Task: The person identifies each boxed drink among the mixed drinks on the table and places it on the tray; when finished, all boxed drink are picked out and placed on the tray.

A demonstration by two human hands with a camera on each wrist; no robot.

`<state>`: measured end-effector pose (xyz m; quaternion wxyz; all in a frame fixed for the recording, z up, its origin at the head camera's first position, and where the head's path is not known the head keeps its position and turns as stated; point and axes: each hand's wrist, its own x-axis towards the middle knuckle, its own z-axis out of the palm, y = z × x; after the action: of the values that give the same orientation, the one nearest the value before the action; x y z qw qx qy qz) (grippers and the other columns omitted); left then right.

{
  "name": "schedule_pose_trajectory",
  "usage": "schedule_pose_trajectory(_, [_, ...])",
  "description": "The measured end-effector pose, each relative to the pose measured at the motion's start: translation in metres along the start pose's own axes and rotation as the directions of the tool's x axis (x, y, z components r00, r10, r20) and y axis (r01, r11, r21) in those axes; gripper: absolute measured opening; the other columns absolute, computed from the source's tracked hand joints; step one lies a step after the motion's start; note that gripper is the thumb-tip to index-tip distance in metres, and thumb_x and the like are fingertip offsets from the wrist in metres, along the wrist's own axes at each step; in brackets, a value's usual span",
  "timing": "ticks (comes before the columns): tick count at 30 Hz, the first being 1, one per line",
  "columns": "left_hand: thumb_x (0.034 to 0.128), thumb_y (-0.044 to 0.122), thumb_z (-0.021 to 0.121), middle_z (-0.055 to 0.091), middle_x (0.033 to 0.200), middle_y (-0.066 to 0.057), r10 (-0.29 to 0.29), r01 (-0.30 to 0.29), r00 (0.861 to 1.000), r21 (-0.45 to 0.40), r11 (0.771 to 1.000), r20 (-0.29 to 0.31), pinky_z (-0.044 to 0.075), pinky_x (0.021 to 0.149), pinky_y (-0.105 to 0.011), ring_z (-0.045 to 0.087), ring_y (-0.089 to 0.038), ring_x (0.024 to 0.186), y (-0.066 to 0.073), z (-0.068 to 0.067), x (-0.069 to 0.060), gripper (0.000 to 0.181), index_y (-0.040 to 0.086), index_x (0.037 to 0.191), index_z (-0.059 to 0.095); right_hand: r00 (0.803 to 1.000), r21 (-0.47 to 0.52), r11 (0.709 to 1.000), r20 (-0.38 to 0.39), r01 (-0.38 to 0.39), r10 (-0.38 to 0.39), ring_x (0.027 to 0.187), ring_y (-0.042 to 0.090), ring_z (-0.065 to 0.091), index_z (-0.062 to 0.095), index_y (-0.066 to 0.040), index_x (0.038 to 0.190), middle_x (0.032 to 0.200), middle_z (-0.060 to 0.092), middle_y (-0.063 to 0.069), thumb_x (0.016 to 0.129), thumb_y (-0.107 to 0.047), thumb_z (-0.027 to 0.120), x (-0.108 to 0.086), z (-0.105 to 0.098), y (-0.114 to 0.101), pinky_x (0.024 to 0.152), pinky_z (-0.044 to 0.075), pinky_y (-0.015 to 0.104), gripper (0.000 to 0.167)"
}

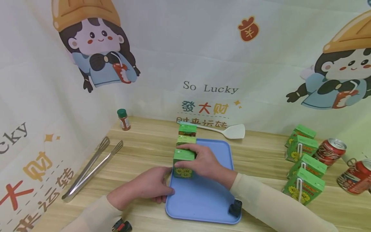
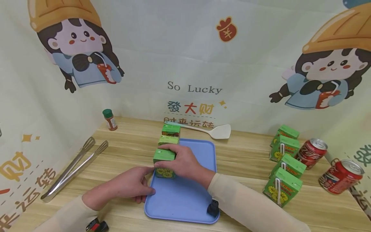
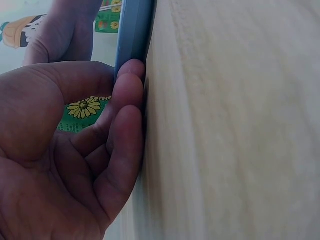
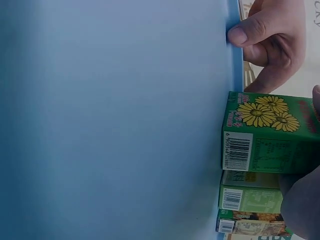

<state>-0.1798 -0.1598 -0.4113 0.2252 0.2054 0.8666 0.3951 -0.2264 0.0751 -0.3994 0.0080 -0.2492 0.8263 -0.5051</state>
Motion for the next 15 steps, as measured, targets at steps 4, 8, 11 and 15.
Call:
schedule_pose_trajectory(4, [0.0967, 0.011, 0.082, 0.073, 0.065, -0.004, 0.004, -0.004, 1.000, -0.011, 1.000, 0.007, 0.056, 0.044, -0.033, 0.068, -0.019, 0.049, -0.001, 0.000, 0.000, 0.091, -0.010, 0.169, 0.030, 1.000, 0.005, 1.000, 0.014, 0.022, -0.022, 0.101, 0.014, 0.070, 0.078, -0.019, 0.140, 0.131, 0.077, 0.002, 0.089, -0.029, 0.097, -0.003, -0.006, -0.001, 0.085, 0.059, 0.033, 0.055])
schedule_pose_trajectory(8, [0.0965, 0.011, 0.082, 0.073, 0.065, -0.004, 0.010, -0.010, 1.000, -0.010, 1.000, 0.007, 0.056, 0.044, -0.032, 0.068, -0.018, 0.049, -0.002, 0.001, 0.001, 0.090, -0.010, 0.168, 0.032, 0.998, 0.024, 0.998, 0.022, 0.056, -0.056, 0.121, 0.015, 0.072, 0.077, -0.020, 0.140, 0.139, 0.075, -0.004, 0.090, -0.025, 0.096, -0.009, -0.015, -0.003, 0.104, 0.059, 0.034, 0.054])
schedule_pose_trajectory(11, [0.0961, 0.010, 0.082, 0.073, 0.065, -0.004, 0.008, -0.008, 1.000, -0.008, 1.000, 0.000, 0.056, 0.044, -0.032, 0.067, -0.018, 0.048, -0.002, 0.001, 0.002, 0.090, -0.011, 0.168, 0.033, 0.996, 0.043, 0.996, 0.018, 0.083, -0.083, 0.131, 0.019, 0.071, 0.076, -0.015, 0.141, 0.139, 0.076, -0.003, 0.089, -0.020, 0.097, -0.014, -0.024, -0.006, 0.113, 0.056, 0.035, 0.056])
schedule_pose_trajectory(15, [0.0951, 0.010, 0.083, 0.072, 0.064, -0.004, 0.009, -0.010, 1.000, -0.011, 1.000, -0.015, 0.056, 0.043, -0.033, 0.066, -0.018, 0.048, -0.001, 0.002, 0.001, 0.089, -0.013, 0.166, 0.035, 0.993, 0.055, 0.992, 0.006, 0.118, -0.118, 0.135, 0.022, 0.070, 0.074, -0.010, 0.142, 0.142, 0.076, 0.001, 0.089, -0.014, 0.096, -0.020, -0.034, -0.007, 0.116, 0.054, 0.034, 0.058])
